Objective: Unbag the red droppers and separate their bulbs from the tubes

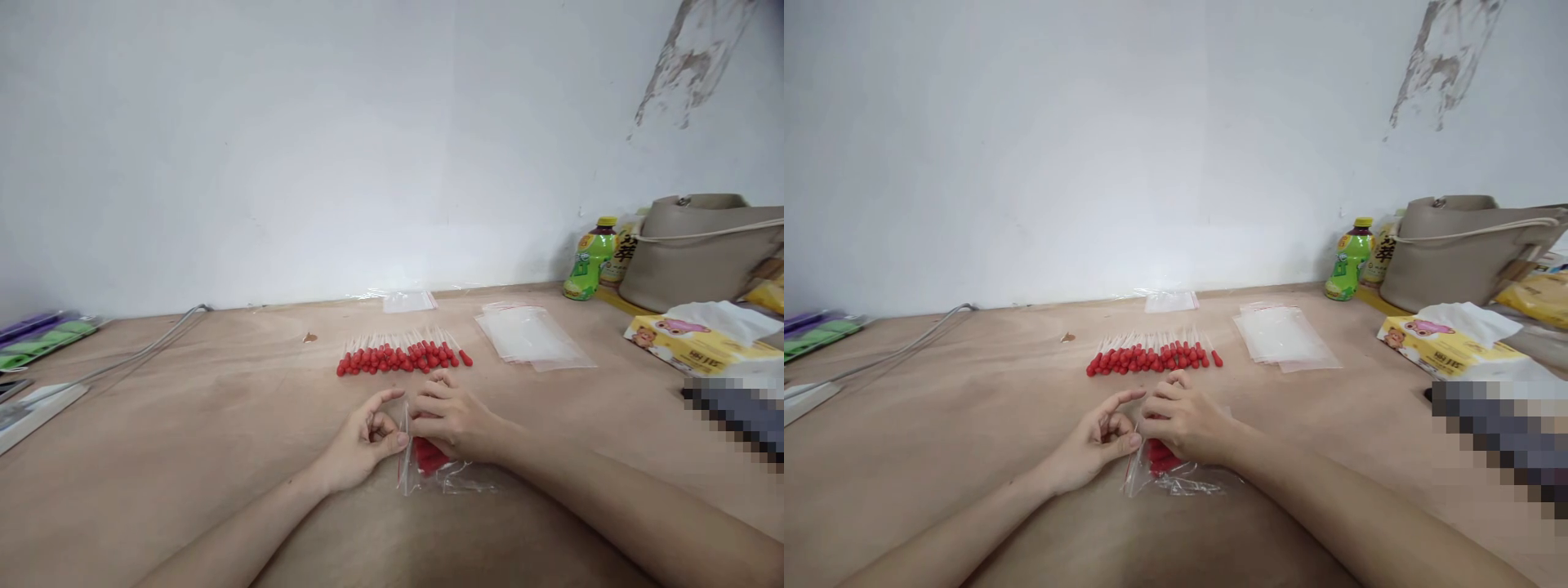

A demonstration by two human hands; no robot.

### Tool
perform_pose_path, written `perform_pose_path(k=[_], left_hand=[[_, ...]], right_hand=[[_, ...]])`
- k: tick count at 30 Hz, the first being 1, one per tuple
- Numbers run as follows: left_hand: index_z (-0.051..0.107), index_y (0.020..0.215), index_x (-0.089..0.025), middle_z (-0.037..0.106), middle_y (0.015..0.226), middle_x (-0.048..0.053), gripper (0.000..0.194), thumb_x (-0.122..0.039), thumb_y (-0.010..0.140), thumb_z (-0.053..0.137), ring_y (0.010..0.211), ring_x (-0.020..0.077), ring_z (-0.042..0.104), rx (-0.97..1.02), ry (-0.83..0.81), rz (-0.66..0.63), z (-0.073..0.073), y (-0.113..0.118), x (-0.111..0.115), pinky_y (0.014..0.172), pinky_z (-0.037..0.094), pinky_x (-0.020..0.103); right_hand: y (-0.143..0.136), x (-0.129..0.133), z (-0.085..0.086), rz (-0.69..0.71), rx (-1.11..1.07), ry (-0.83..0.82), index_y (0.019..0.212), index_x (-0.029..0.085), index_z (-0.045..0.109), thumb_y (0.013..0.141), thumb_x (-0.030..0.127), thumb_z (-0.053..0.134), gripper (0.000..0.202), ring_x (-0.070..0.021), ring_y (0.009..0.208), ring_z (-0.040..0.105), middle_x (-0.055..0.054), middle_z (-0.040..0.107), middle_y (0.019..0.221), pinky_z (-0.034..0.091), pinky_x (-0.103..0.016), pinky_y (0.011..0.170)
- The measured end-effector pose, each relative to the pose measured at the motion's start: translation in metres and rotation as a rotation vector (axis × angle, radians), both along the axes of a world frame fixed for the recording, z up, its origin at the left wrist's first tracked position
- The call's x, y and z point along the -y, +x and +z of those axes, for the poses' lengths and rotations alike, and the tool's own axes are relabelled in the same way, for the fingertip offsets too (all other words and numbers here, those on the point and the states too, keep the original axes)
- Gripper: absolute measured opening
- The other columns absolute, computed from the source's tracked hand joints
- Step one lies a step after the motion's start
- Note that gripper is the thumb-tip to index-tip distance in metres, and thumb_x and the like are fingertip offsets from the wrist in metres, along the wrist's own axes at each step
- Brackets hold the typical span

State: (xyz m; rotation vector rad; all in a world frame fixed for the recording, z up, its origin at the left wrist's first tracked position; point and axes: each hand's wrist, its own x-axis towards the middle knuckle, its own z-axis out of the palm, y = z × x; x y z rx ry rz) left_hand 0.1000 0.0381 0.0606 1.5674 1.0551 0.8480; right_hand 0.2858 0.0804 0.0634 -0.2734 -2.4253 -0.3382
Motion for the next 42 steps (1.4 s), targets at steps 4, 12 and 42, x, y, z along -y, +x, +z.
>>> perform_pose_path(k=[4,12,42], left_hand=[[0.045,0.112,-0.018,0.053,0.071,-0.001,0.031,-0.03,0.083,0.049,0.063,0.01,0.049,-0.16,0.228,0.034,-0.001,-0.002,0.003,0.06,0.039,0.022],[0.049,0.118,-0.019,0.05,0.12,0.011,0.038,-0.013,0.081,0.05,0.115,0.0231,0.04,-0.543,1.15,-0.046,-0.01,-0.014,-0.007,0.091,0.04,0.042],[0.06,0.087,-0.019,0.067,0.083,0.002,0.018,-0.008,0.083,0.046,0.091,0.015,0.058,-0.856,1.548,-0.251,0.005,-0.022,-0.014,0.093,0.033,0.039]], right_hand=[[0.002,-0.002,-0.001,-0.002,0.008,-0.016,0.074,0.019,0.053,0.082,0.007,0.041,0.019,-0.0119,0.077,0.045,0.004,0.063,0.082,0.028,-0.032,0.076],[0.004,-0.006,-0.005,-0.012,-0.141,-0.003,0.074,0.018,0.053,0.082,0.005,0.04,0.02,-0.0112,0.073,0.05,0.003,0.064,0.07,0.03,-0.031,0.075],[-0.001,-0.006,-0.004,-0.058,0.114,0.032,0.073,0.019,0.053,0.087,0.01,0.038,0.022,-0.0128,0.084,0.046,0.003,0.061,0.077,0.028,-0.037,0.087]])
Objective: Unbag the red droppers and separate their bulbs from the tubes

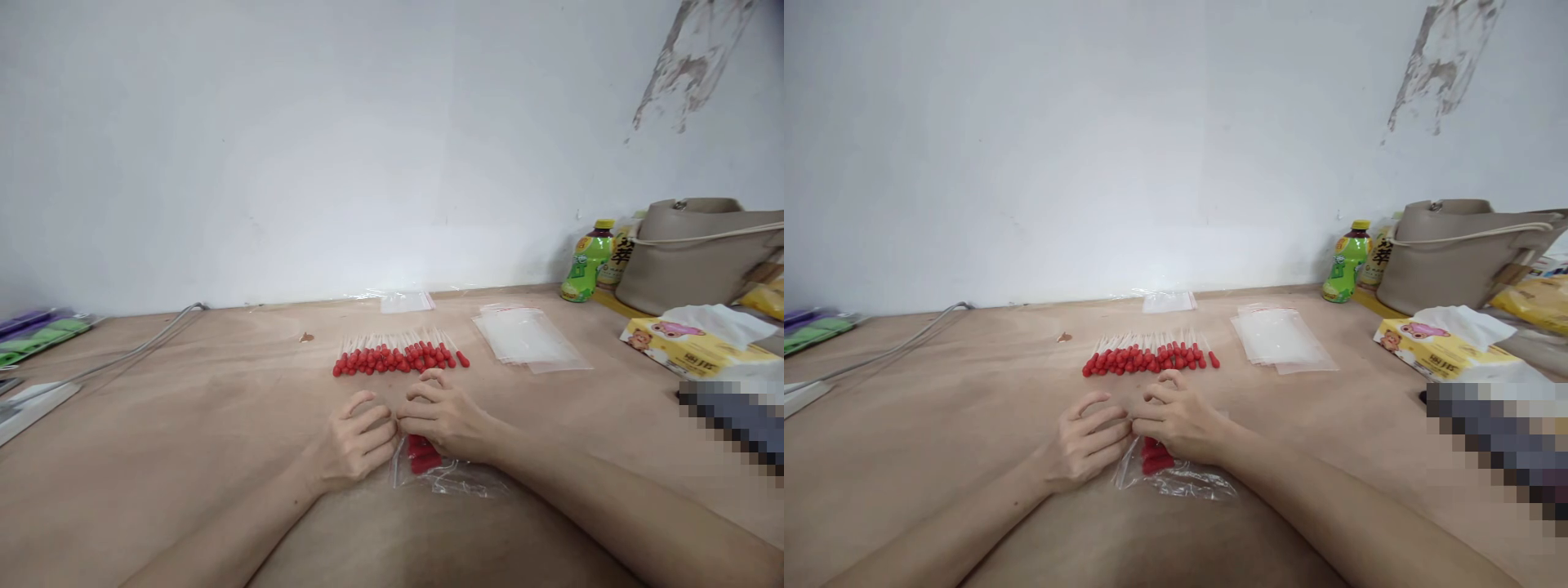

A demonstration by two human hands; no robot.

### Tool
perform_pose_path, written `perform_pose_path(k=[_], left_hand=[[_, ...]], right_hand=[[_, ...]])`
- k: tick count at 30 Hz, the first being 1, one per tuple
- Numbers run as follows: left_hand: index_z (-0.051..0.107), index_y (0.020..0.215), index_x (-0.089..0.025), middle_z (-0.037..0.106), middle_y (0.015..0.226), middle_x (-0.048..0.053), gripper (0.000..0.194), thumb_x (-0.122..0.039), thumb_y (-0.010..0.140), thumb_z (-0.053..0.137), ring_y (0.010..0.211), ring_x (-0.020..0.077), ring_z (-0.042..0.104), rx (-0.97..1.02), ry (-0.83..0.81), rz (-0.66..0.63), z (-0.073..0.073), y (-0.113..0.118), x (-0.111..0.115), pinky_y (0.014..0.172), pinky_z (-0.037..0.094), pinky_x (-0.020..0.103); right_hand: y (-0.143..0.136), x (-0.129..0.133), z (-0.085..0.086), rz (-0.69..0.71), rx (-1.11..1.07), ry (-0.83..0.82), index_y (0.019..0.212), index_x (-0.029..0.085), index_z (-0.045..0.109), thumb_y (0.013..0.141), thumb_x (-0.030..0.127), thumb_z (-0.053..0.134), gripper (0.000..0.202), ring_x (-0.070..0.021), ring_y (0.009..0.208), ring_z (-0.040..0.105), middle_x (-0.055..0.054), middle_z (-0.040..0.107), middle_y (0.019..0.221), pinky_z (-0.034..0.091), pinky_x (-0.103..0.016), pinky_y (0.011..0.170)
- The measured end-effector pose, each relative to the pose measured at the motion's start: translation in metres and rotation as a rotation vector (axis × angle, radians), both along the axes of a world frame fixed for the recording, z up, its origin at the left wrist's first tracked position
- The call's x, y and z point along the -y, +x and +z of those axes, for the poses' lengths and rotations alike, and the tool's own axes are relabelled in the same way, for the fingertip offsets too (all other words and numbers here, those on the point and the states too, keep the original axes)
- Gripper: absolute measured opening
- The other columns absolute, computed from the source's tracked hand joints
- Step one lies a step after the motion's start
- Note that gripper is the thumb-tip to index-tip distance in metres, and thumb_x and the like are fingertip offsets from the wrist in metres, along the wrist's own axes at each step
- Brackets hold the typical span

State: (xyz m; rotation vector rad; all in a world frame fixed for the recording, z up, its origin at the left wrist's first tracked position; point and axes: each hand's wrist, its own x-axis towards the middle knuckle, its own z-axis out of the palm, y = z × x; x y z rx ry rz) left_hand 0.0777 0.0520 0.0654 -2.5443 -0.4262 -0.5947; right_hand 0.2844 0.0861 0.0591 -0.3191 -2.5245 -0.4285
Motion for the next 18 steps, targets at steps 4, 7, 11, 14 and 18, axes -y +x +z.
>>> perform_pose_path(k=[4,7,11,14,18], left_hand=[[0.059,0.088,-0.019,0.067,0.083,0.001,0.017,-0.01,0.084,0.045,0.09,0.0153,0.056,-0.018,-0.003,0.047,0.0,-0.01,-0.006,0.091,0.034,0.038],[0.059,0.09,-0.02,0.067,0.083,0.001,0.017,-0.012,0.085,0.045,0.093,0.0162,0.055,0.021,-0.012,0.063,0.0,-0.018,-0.011,0.089,0.035,0.039],[0.06,0.09,-0.021,0.065,0.082,0.002,0.019,-0.013,0.085,0.043,0.093,0.0163,0.054,0.026,-0.036,0.096,0.0,-0.017,-0.013,0.089,0.036,0.038],[0.061,0.09,-0.019,0.064,0.083,0.005,0.022,-0.013,0.086,0.04,0.088,0.017,0.054,0.025,-0.041,0.129,-0.001,-0.014,-0.012,0.083,0.041,0.036],[0.061,0.094,-0.015,0.061,0.093,0.009,0.025,-0.01,0.08,0.04,0.091,0.0202,0.051,0.111,-0.232,0.167,-0.002,-0.012,-0.004,0.077,0.044,0.035]], right_hand=[[0.006,-0.001,0.007,0.027,-0.003,-0.088,0.082,0.019,0.055,0.085,0.009,0.04,0.019,-0.0135,0.092,0.046,0.001,0.063,0.087,0.03,-0.034,0.087],[0.011,0.0,0.012,0.037,-0.01,-0.172,0.092,0.019,0.055,0.085,0.008,0.04,0.021,-0.0139,0.097,0.046,-0.001,0.061,0.102,0.032,-0.033,0.087],[0.012,0.002,0.016,0.001,-0.072,-0.325,0.097,0.019,0.054,0.085,0.014,0.042,0.018,-0.0141,0.103,0.046,-0.006,0.053,0.116,0.035,-0.031,0.085],[0.012,0.004,0.019,-0.03,-0.159,-0.401,0.094,0.018,0.056,0.086,0.02,0.045,0.014,-0.0152,0.092,0.049,-0.007,0.058,0.099,0.037,-0.03,0.078],[0.022,0.013,0.02,-0.133,-0.192,-0.472,0.079,0.017,0.058,0.082,0.032,0.053,0.016,-0.0146,0.073,0.049,-0.003,0.057,0.073,0.036,-0.028,0.067]])
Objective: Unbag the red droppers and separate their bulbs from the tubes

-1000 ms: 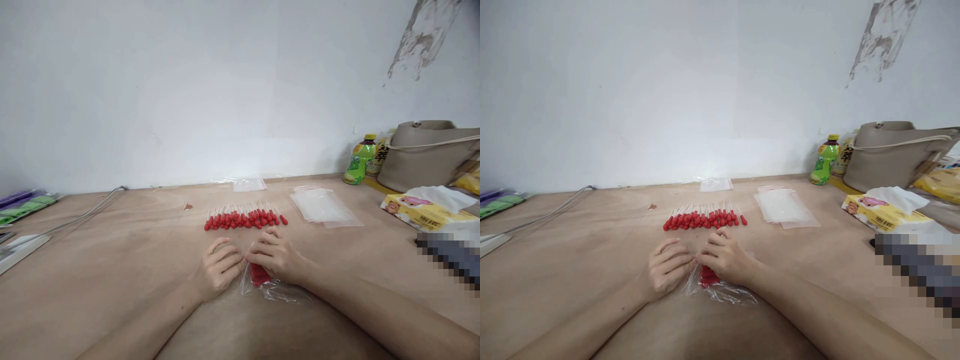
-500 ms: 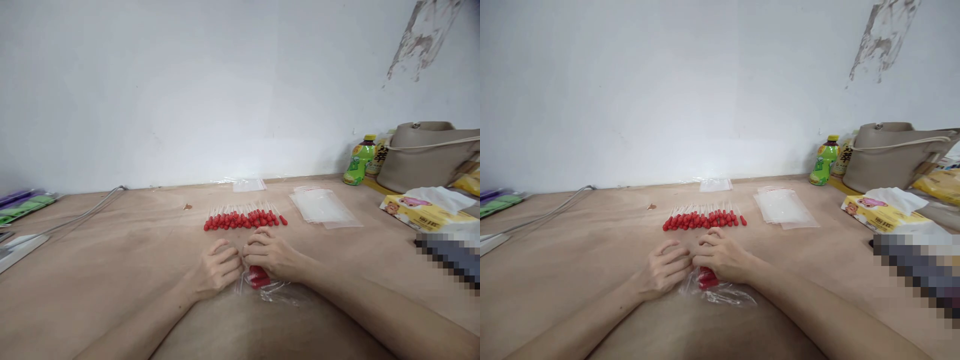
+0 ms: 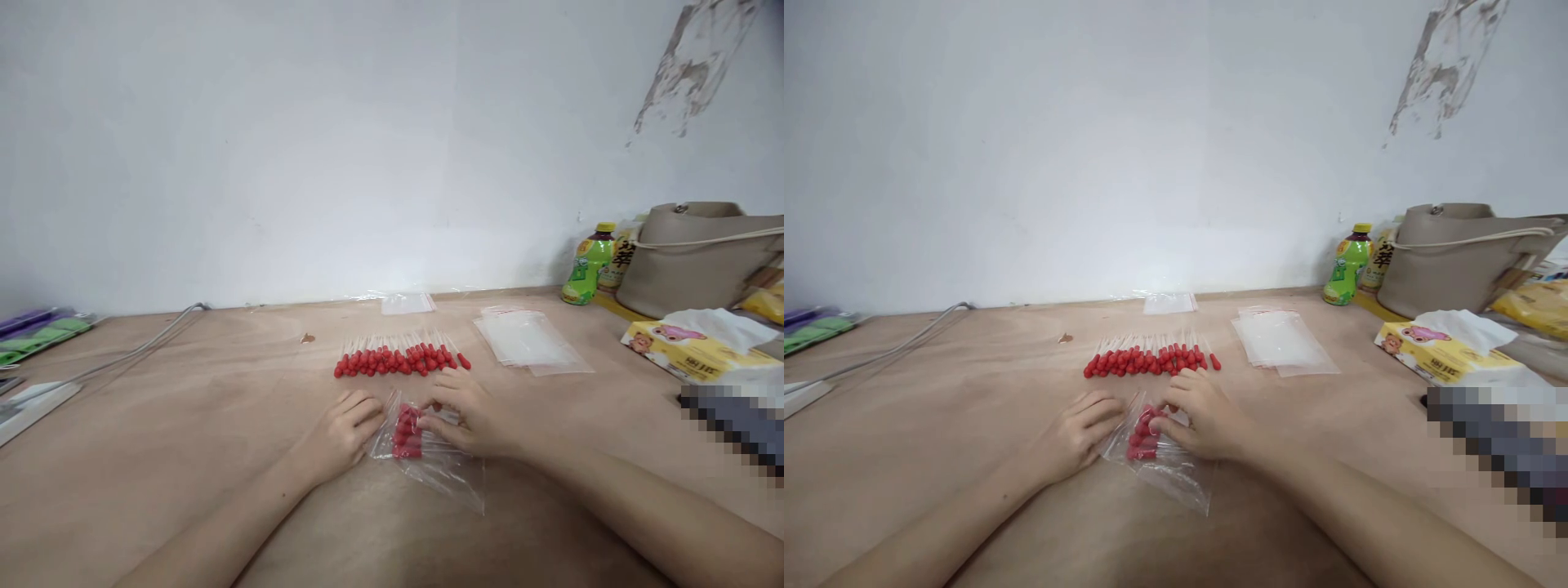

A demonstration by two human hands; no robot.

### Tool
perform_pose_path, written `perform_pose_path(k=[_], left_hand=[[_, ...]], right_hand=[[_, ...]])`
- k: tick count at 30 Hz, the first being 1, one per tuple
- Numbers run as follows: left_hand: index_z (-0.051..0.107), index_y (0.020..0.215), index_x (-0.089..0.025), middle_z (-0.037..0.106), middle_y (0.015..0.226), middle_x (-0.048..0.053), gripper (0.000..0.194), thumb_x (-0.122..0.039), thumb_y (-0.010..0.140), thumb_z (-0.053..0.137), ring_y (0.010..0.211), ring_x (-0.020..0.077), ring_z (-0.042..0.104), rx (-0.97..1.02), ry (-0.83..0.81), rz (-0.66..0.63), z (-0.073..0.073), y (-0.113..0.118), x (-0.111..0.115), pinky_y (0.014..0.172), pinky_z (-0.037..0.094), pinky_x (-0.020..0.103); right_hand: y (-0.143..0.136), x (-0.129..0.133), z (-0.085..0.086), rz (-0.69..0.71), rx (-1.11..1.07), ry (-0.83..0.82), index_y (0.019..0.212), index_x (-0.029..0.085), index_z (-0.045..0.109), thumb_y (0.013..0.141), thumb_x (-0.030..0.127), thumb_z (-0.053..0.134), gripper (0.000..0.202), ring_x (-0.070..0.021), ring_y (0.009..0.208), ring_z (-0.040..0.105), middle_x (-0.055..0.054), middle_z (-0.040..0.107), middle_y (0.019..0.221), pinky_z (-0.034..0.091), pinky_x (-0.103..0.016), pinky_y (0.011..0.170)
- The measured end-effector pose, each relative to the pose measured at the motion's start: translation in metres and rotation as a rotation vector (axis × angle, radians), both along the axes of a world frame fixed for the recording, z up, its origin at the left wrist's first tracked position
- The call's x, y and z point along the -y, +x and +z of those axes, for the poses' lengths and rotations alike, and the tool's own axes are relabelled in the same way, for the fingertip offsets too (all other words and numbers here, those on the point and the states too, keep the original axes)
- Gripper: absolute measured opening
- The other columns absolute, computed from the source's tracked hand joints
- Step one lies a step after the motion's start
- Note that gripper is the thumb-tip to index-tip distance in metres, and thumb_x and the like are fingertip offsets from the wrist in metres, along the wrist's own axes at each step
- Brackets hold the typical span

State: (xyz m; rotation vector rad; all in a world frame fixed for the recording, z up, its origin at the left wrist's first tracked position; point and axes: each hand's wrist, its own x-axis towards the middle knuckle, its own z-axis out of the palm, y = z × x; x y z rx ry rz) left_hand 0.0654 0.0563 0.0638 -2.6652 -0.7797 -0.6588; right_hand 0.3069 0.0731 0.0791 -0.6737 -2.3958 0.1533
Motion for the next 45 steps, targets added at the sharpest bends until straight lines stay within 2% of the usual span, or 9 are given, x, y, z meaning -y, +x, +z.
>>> perform_pose_path(k=[3,6,14,17,21,25,34,38,45], left_hand=[[0.061,0.1,-0.015,0.057,0.101,0.01,0.034,-0.007,0.077,0.036,0.093,0.0197,0.05,0.163,-0.254,-0.013,0.003,0.0,0.006,0.08,0.044,0.035],[0.064,0.096,-0.017,0.059,0.096,0.008,0.036,-0.006,0.077,0.036,0.088,0.0173,0.054,0.327,-0.433,0.022,0.007,0.002,0.008,0.077,0.046,0.033],[0.067,0.079,-0.016,0.058,0.089,0.006,0.012,-0.021,0.074,0.057,0.075,0.0134,0.059,0.508,-0.922,0.101,0.003,0.012,0.0,0.066,0.048,0.025],[0.067,0.081,-0.015,0.057,0.09,0.006,0.016,-0.026,0.072,0.063,0.074,0.0129,0.059,0.539,-1.036,0.092,0.004,0.016,0.001,0.066,0.049,0.024],[0.065,0.092,-0.017,0.057,0.097,0.006,0.021,-0.028,0.075,0.06,0.081,0.0142,0.058,0.475,-0.958,0.117,0.01,0.021,0.008,0.072,0.047,0.025],[0.06,0.094,-0.017,0.058,0.091,0.004,0.031,-0.032,0.068,0.067,0.077,0.0143,0.056,0.417,-0.792,0.128,0.012,0.025,0.014,0.067,0.046,0.024],[0.049,0.118,-0.021,0.057,0.111,0.007,0.032,-0.022,0.088,0.039,0.101,0.0181,0.051,0.22,-0.442,0.14,-0.007,0.036,0.019,0.088,0.042,0.033],[0.051,0.116,-0.023,0.057,0.109,0.006,0.031,-0.023,0.086,0.042,0.099,0.019,0.051,0.17,-0.426,0.121,-0.005,0.038,0.018,0.086,0.043,0.034],[0.054,0.096,-0.018,0.056,0.089,0.006,0.019,-0.019,0.086,0.038,0.084,0.0172,0.052,0.274,-0.524,0.186,-0.003,0.038,0.02,0.074,0.044,0.029]], right_hand=[[0.012,0.015,-0.003,-0.056,0.101,-0.06,0.083,0.019,0.059,0.076,0.04,0.058,0.022,-0.0147,0.072,0.049,-0.002,0.057,0.075,0.035,-0.028,0.067],[0.02,0.027,-0.008,-0.118,0.204,-0.107,0.087,0.021,0.058,0.072,0.046,0.06,0.029,-0.0164,0.076,0.051,-0.002,0.058,0.082,0.035,-0.03,0.069],[0.023,0.023,-0.026,-0.103,0.136,-0.154,0.095,0.021,0.057,0.077,0.035,0.057,0.023,-0.0155,0.08,0.048,-0.003,0.054,0.091,0.037,-0.027,0.07],[0.023,0.021,-0.031,-0.128,0.093,-0.111,0.096,0.02,0.056,0.078,0.033,0.056,0.022,-0.0158,0.08,0.048,-0.004,0.053,0.09,0.037,-0.028,0.07],[0.023,0.02,-0.035,-0.187,0.071,-0.073,0.094,0.02,0.057,0.08,0.033,0.055,0.019,-0.0159,0.077,0.048,-0.004,0.054,0.086,0.037,-0.028,0.068],[0.024,0.019,-0.036,-0.239,0.068,-0.036,0.091,0.019,0.057,0.081,0.03,0.053,0.016,-0.0167,0.078,0.049,-0.005,0.055,0.085,0.038,-0.029,0.069],[0.025,0.015,-0.039,-0.269,0.038,-0.015,0.09,0.019,0.057,0.085,0.025,0.047,0.013,-0.0165,0.076,0.05,-0.005,0.056,0.082,0.039,-0.029,0.069],[0.025,0.014,-0.04,-0.264,0.017,-0.028,0.089,0.019,0.057,0.084,0.026,0.048,0.012,-0.0165,0.076,0.05,-0.005,0.056,0.082,0.039,-0.028,0.068],[0.027,0.014,-0.038,-0.185,-0.022,-0.121,0.096,0.02,0.057,0.081,0.027,0.052,0.017,-0.0159,0.08,0.05,-0.005,0.055,0.088,0.04,-0.029,0.071]])
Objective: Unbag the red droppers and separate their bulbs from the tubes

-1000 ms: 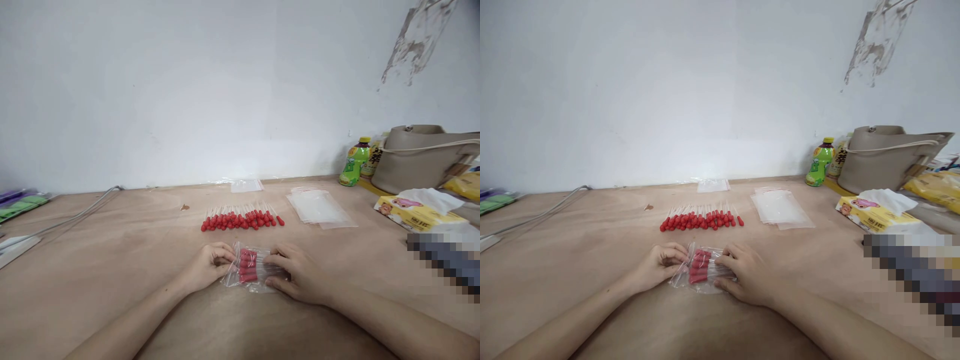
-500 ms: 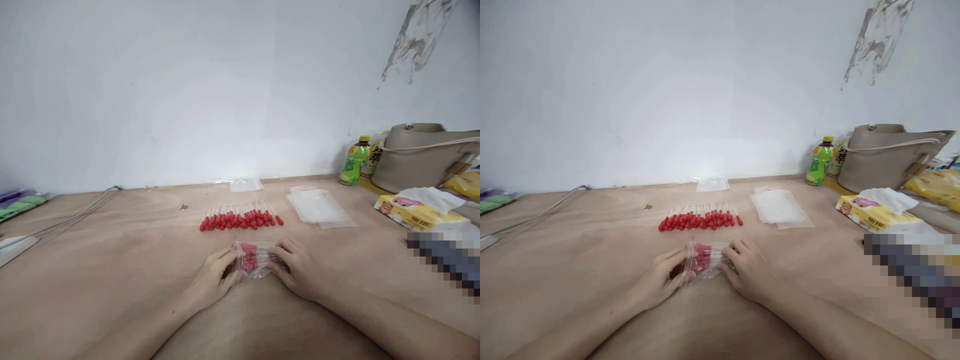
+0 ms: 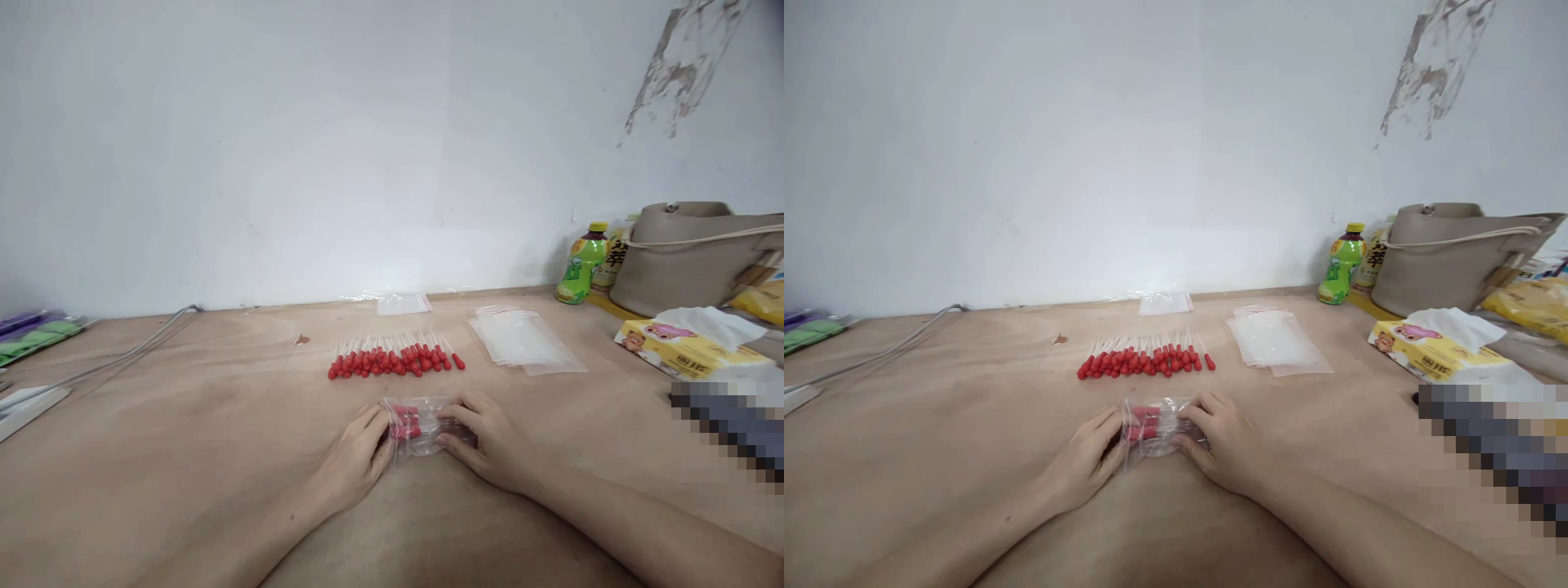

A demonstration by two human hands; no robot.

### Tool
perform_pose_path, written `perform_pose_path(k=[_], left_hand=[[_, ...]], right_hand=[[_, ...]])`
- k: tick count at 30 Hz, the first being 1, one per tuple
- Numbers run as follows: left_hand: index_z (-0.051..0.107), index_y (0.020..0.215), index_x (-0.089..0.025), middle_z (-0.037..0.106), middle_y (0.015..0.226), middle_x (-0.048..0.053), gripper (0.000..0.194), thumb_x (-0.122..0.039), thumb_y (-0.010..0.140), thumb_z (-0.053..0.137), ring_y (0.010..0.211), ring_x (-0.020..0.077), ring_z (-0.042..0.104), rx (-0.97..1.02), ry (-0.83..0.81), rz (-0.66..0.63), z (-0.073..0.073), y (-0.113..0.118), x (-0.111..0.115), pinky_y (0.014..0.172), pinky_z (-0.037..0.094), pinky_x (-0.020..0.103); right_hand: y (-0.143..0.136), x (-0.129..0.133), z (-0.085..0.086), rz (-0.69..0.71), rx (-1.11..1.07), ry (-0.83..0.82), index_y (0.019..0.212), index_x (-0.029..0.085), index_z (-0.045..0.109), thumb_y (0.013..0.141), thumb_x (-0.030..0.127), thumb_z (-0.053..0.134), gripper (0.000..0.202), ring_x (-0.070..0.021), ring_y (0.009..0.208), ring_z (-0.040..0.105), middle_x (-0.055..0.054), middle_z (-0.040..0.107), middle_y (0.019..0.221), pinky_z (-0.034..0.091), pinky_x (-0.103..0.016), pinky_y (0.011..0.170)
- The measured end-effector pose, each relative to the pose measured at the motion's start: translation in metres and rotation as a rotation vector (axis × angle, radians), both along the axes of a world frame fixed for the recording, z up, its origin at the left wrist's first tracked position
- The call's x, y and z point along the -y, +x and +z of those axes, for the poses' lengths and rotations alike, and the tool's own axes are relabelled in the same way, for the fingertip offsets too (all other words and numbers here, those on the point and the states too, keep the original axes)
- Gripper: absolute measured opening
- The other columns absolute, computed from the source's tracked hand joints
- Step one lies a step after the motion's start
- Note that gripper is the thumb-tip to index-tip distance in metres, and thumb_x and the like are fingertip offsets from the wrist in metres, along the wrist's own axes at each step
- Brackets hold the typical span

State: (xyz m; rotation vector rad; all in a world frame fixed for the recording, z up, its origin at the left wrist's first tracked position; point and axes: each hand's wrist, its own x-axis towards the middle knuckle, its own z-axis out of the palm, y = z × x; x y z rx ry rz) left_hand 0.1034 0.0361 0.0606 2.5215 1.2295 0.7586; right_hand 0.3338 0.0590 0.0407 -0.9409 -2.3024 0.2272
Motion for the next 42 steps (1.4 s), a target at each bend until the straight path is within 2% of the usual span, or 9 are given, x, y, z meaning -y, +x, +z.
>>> perform_pose_path(k=[5,9,12,19,28,31,34,38,42], left_hand=[[0.053,0.098,-0.019,0.055,0.095,0.007,0.017,-0.023,0.085,0.042,0.089,0.0187,0.051,0.006,-0.057,-0.024,0.004,-0.001,0.001,0.078,0.042,0.03],[0.051,0.106,-0.021,0.057,0.097,0.006,0.026,-0.032,0.083,0.05,0.09,0.019,0.053,0.007,-0.093,-0.046,0.007,0.0,0.001,0.078,0.043,0.031],[0.051,0.11,-0.022,0.057,0.103,0.006,0.026,-0.028,0.086,0.045,0.092,0.017,0.054,0.039,-0.057,-0.076,0.004,0.002,0.002,0.081,0.043,0.029],[0.055,0.105,-0.02,0.058,0.093,0.006,0.024,-0.022,0.088,0.037,0.083,0.0153,0.054,0.027,0.05,-0.026,-0.001,0.003,0.002,0.075,0.045,0.027],[0.056,0.092,-0.019,0.054,0.089,0.004,0.017,-0.023,0.087,0.04,0.08,0.0134,0.052,0.144,-0.075,-0.008,0.013,-0.025,-0.005,0.071,0.043,0.026],[0.054,0.1,-0.019,0.055,0.094,0.004,0.019,-0.027,0.084,0.048,0.08,0.0137,0.053,0.126,-0.131,-0.054,0.012,-0.025,-0.004,0.072,0.044,0.026],[0.054,0.103,-0.021,0.058,0.092,0.003,0.021,-0.027,0.084,0.048,0.08,0.0135,0.054,0.099,-0.12,-0.059,0.008,-0.021,-0.003,0.071,0.043,0.025],[0.056,0.09,-0.019,0.058,0.081,0.001,0.014,-0.027,0.085,0.045,0.071,0.0114,0.052,0.078,-0.073,-0.007,0.004,-0.023,-0.005,0.064,0.041,0.023],[0.055,0.087,-0.017,0.057,0.081,0.002,0.015,-0.026,0.087,0.043,0.071,0.0111,0.052,0.094,-0.065,-0.018,0.009,-0.032,-0.007,0.064,0.042,0.023]], right_hand=[[0.001,-0.001,-0.001,-0.023,0.017,0.026,0.093,0.019,0.057,0.081,0.029,0.051,0.017,-0.0164,0.078,0.05,-0.005,0.055,0.085,0.04,-0.029,0.068],[0.0,-0.002,0.0,-0.043,0.032,0.035,0.089,0.019,0.057,0.081,0.028,0.051,0.013,-0.0163,0.077,0.049,-0.005,0.055,0.083,0.039,-0.029,0.068],[-0.001,-0.002,0.001,-0.033,0.026,0.048,0.086,0.02,0.057,0.081,0.028,0.05,0.011,-0.0158,0.077,0.05,-0.004,0.055,0.083,0.039,-0.029,0.07],[-0.001,-0.003,-0.002,-0.024,0.019,0.046,0.087,0.02,0.058,0.08,0.028,0.054,0.011,-0.0153,0.077,0.05,-0.003,0.055,0.082,0.039,-0.028,0.069],[0.003,-0.002,0.001,-0.032,0.032,0.017,0.093,0.02,0.058,0.079,0.031,0.055,0.018,-0.0159,0.077,0.05,-0.004,0.054,0.084,0.041,-0.029,0.069],[0.002,-0.002,0.0,-0.042,0.034,0.01,0.093,0.02,0.058,0.079,0.031,0.055,0.018,-0.016,0.078,0.05,-0.004,0.053,0.085,0.041,-0.029,0.07],[0.002,-0.002,0.0,-0.042,0.029,0.003,0.095,0.02,0.057,0.079,0.03,0.054,0.018,-0.0159,0.078,0.05,-0.004,0.053,0.086,0.041,-0.029,0.071],[0.002,-0.002,-0.001,-0.036,0.02,0.014,0.095,0.019,0.058,0.079,0.029,0.055,0.019,-0.0163,0.079,0.05,-0.005,0.054,0.086,0.041,-0.03,0.071],[0.003,-0.002,-0.001,-0.034,0.018,0.019,0.095,0.019,0.058,0.078,0.029,0.056,0.019,-0.0165,0.079,0.051,-0.005,0.054,0.087,0.041,-0.03,0.071]])
